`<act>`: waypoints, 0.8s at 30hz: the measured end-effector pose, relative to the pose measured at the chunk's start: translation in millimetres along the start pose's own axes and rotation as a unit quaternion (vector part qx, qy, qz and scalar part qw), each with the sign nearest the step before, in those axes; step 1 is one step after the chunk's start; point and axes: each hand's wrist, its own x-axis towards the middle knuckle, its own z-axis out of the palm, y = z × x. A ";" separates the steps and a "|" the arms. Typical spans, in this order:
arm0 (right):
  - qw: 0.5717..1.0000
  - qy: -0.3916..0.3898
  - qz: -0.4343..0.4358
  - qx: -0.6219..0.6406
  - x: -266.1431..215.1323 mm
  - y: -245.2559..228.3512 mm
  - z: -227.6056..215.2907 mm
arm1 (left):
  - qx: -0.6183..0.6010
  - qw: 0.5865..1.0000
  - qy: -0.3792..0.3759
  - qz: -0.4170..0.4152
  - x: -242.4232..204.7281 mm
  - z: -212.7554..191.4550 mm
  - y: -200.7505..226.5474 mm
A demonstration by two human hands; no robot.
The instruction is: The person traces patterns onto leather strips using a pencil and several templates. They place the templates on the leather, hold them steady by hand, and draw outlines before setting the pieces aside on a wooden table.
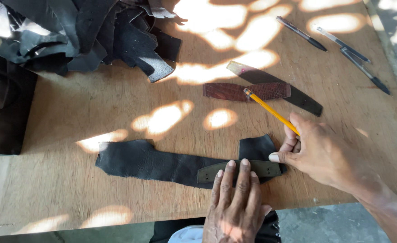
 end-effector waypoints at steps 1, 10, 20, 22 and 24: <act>1.000 -0.008 0.005 -0.008 1.2 1.9 -0.1 | -0.004 1.000 0.009 -0.003 2.2 0.9 2.9; 1.000 -0.029 0.001 0.003 10.2 9.3 2.6 | -0.036 0.999 0.030 -0.011 22.1 -22.0 7.2; 0.999 -0.013 0.014 -0.030 -4.0 -1.0 -4.0 | -0.089 0.982 -0.169 0.005 83.2 -93.3 -29.1; 0.998 -0.034 0.014 -0.047 -7.5 -1.9 -7.1 | -0.135 0.982 -0.131 0.028 84.2 -92.7 -20.4; 1.000 -0.012 -0.007 -0.022 -9.8 -2.1 -8.3 | -0.142 0.979 -0.137 0.042 85.3 -85.7 -6.3</act>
